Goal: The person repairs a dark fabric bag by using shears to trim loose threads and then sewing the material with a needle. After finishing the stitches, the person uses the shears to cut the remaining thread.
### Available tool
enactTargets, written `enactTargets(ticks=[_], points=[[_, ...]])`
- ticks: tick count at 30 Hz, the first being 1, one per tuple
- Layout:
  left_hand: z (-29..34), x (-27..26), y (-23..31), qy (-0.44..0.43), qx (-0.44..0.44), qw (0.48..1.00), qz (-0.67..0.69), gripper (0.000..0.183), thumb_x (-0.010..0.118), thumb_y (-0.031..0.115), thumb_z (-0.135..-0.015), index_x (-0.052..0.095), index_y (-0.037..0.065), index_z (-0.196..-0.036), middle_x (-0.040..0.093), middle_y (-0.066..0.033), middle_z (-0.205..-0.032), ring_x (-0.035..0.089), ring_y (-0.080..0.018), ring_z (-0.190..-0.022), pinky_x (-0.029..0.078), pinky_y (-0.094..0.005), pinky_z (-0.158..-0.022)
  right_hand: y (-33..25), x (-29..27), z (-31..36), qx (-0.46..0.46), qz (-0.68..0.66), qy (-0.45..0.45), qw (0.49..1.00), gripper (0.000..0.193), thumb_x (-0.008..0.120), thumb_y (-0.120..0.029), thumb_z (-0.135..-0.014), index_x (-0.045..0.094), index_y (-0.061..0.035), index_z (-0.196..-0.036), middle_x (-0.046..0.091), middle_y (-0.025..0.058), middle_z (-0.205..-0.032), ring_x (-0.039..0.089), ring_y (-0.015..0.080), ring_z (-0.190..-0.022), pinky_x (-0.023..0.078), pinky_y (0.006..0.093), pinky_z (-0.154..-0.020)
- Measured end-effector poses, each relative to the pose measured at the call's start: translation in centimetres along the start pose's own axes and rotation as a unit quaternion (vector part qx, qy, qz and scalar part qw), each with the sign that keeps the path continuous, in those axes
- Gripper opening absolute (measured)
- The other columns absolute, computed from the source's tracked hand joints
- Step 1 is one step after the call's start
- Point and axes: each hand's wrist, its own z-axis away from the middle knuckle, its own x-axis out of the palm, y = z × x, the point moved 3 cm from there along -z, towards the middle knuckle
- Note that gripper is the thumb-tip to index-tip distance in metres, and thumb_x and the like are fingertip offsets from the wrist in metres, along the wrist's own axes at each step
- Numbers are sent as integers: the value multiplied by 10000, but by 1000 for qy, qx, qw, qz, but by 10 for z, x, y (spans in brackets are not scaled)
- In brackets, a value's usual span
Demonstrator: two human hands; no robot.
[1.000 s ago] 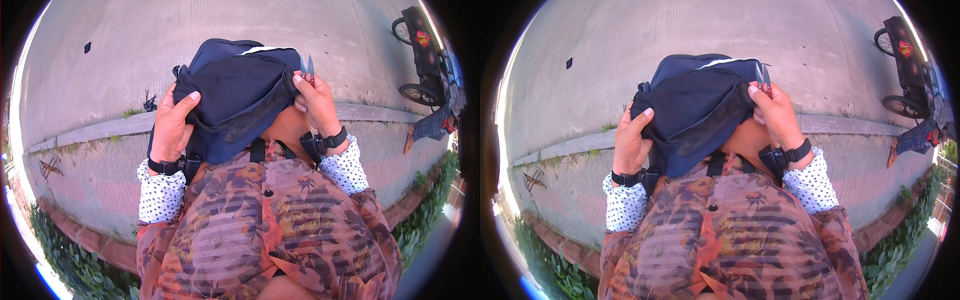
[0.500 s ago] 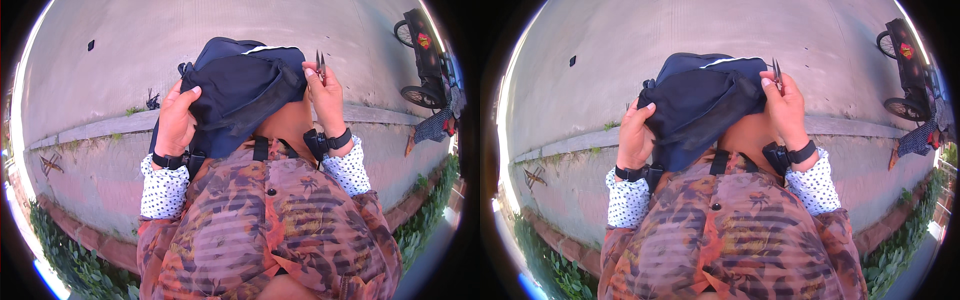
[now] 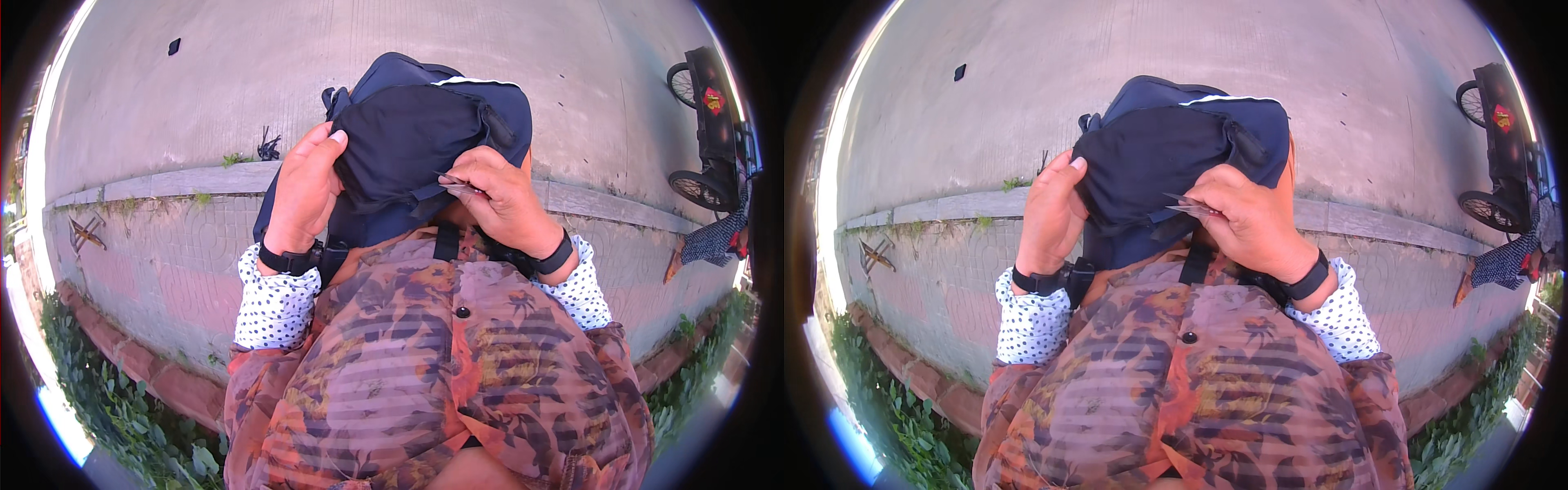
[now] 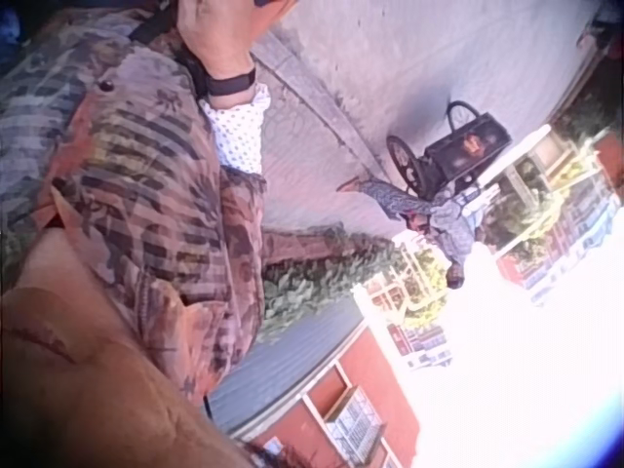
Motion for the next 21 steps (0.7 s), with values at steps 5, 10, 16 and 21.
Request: enactTargets(ticks=[5, 10, 16, 21], points=[[-5, -8, -4, -13, 8, 1000, -27, 249, 512, 140, -1041, 607, -8, -1216, 697, -46, -1083, 660, -93, -934, 511, -230, -744, 0, -6, 4, -14, -16, -5, 1000, 212, 697, 35, -826, 686, -51, -1019, 643, 76, -970, 652, 247, -847, 512, 315, -716], [-4, 2, -4, -35, -2, 999, -29, 354, 494, 160, -1042, 540, -70, -1306, 656, -138, -1241, 658, -201, -1104, 516, -313, -938, -3, -6, 14, 31, 54, 15, 998, 150, 748, -93, -827, 724, -136, -969, 676, -9, -961, 653, 243, -1008, 298, 506, -1096], [-4, -28, -12, -30, -2, 1000, -3, 335, 488, 159, -1033, 515, -35, -1304, 594, -135, -1307, 608, -226, -1181, 511, -358, -1008, 8, 9, 12, 43, -43, 7, 998, 140, 611, -111, -934, 653, -23, -1035, 605, 130, -1028, 638, 349, -936, 512, 418, -791], [-6, -14, -7, -60, 2, 998, 0, 257, 515, 159, -1039, 544, -21, -1219, 622, -103, -1189, 625, -197, -1105, 518, -341, -963, 11, 7, 14, 53, -70, 22, 996, 156, 611, -107, -961, 644, 5, -1065, 606, 114, -1027, 643, 307, -955, 513, 368, -836]])
